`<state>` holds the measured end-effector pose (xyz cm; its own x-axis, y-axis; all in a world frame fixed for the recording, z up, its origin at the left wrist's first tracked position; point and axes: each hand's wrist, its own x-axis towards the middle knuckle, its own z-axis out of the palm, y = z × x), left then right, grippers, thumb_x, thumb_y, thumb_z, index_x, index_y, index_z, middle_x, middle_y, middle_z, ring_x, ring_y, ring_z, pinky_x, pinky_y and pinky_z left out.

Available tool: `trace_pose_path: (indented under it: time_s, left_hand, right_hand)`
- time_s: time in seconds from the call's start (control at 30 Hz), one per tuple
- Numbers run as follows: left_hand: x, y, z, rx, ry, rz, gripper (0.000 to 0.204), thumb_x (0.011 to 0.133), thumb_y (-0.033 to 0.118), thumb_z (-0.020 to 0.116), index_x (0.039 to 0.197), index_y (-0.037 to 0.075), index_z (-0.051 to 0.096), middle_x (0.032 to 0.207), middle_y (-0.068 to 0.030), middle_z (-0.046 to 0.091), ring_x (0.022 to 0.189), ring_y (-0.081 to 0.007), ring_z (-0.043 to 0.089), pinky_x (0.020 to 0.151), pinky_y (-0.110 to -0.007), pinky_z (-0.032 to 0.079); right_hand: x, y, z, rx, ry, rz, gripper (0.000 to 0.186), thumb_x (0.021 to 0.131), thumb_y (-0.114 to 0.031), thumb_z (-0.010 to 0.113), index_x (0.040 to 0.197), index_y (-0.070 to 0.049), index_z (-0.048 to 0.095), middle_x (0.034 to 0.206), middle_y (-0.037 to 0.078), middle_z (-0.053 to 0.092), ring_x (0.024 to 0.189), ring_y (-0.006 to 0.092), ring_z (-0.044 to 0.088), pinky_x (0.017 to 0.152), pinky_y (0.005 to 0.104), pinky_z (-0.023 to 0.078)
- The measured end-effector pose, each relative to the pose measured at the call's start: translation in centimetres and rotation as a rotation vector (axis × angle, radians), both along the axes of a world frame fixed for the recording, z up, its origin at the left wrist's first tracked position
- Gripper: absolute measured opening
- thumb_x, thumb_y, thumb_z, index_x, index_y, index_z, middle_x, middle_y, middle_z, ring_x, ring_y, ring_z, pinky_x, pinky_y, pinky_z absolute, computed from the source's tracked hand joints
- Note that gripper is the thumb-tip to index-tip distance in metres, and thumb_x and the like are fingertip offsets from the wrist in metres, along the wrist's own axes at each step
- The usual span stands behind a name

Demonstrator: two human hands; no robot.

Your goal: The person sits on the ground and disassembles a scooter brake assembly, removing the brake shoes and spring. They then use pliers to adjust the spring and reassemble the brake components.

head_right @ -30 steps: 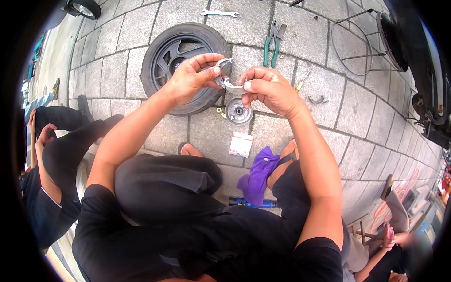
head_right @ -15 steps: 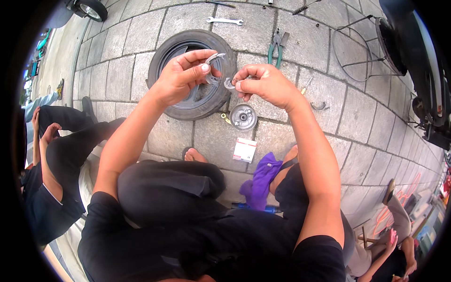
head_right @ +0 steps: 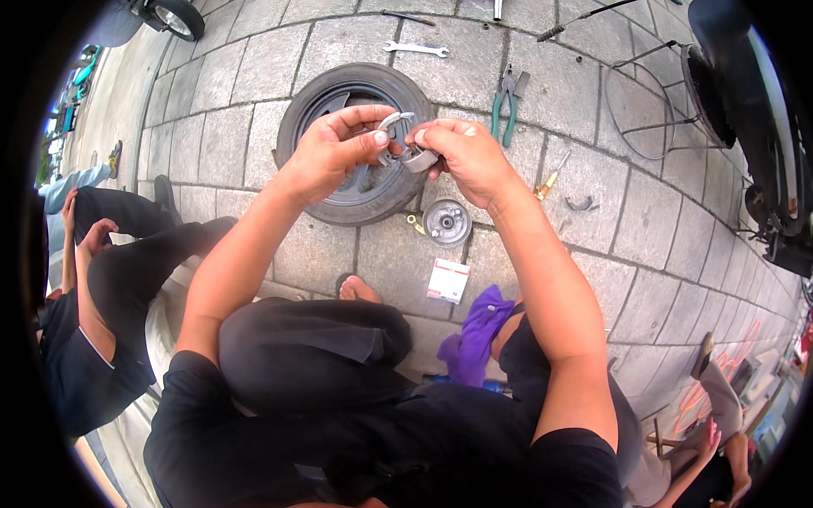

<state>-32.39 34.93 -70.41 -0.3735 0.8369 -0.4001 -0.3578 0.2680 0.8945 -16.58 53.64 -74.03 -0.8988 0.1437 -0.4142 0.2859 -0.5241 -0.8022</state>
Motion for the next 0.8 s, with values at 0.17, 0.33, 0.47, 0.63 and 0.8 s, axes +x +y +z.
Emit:
trace_pose_path:
  time_s: [0.17, 0.33, 0.47, 0.63, 0.8]
  left_hand:
    - [-0.2, -0.2, -0.3, -0.021, -0.092, 0.032, 0.046, 0.101, 0.016, 0.074, 0.141, -0.002, 0.058, 0.118, -0.0096, 0.073, 0.107, -0.0183, 0.073, 0.086, -0.029, 0.058]
    - [-0.1, -0.5, -0.7, -0.039, -0.158, 0.089, 0.047, 0.1, 0.014, 0.076, 0.141, -0.002, 0.058, 0.118, -0.0099, 0.073, 0.107, -0.0198, 0.073, 0.085, -0.03, 0.061]
    - [0.6, -0.6, -0.9, -0.055, -0.169, 0.112, 0.046, 0.097, 0.011, 0.078, 0.138, -0.002, 0.06, 0.117, -0.009, 0.073, 0.105, -0.0182, 0.073, 0.085, -0.03, 0.06]
    - [1.2, -0.5, -2.1, -0.142, -0.107, 0.197, 0.044, 0.094, 0.008, 0.081, 0.133, 0.0, 0.063, 0.114, -0.0063, 0.073, 0.097, -0.0128, 0.071, 0.08, -0.027, 0.057]
    - [1.5, -0.1, -1.9, -0.138, -0.093, 0.243, 0.041, 0.093, 0.004, 0.079, 0.13, 0.0, 0.063, 0.112, -0.0067, 0.072, 0.096, -0.0122, 0.07, 0.082, -0.027, 0.056]
  right_hand:
    - [-0.4, -0.5, 0.2, -0.078, -0.023, 0.018, 0.027, 0.101, -0.022, 0.069, 0.116, 0.0, 0.072, 0.103, 0.007, 0.076, 0.088, 0.0135, 0.068, 0.072, 0.0292, 0.053]
    - [-0.5, -0.6, 0.3, -0.13, -0.059, 0.032, 0.025, 0.099, -0.016, 0.071, 0.116, 0.003, 0.071, 0.103, 0.009, 0.075, 0.089, 0.016, 0.07, 0.077, 0.0317, 0.057]
    - [-0.8, -0.6, -0.1, -0.06, -0.084, 0.072, 0.027, 0.096, -0.009, 0.073, 0.12, 0.003, 0.068, 0.105, 0.01, 0.073, 0.092, 0.0177, 0.071, 0.082, 0.0338, 0.059]
    - [-0.8, -1.2, -0.2, 0.082, -0.084, 0.051, 0.038, 0.089, -0.003, 0.078, 0.124, 0.005, 0.063, 0.11, 0.01, 0.071, 0.096, 0.0168, 0.07, 0.086, 0.0327, 0.059]
    - [-0.7, -2.0, -0.3, 0.346, 0.029, 0.045, 0.045, 0.088, -0.004, 0.077, 0.127, 0.008, 0.059, 0.111, 0.011, 0.069, 0.096, 0.0154, 0.069, 0.084, 0.03, 0.059]
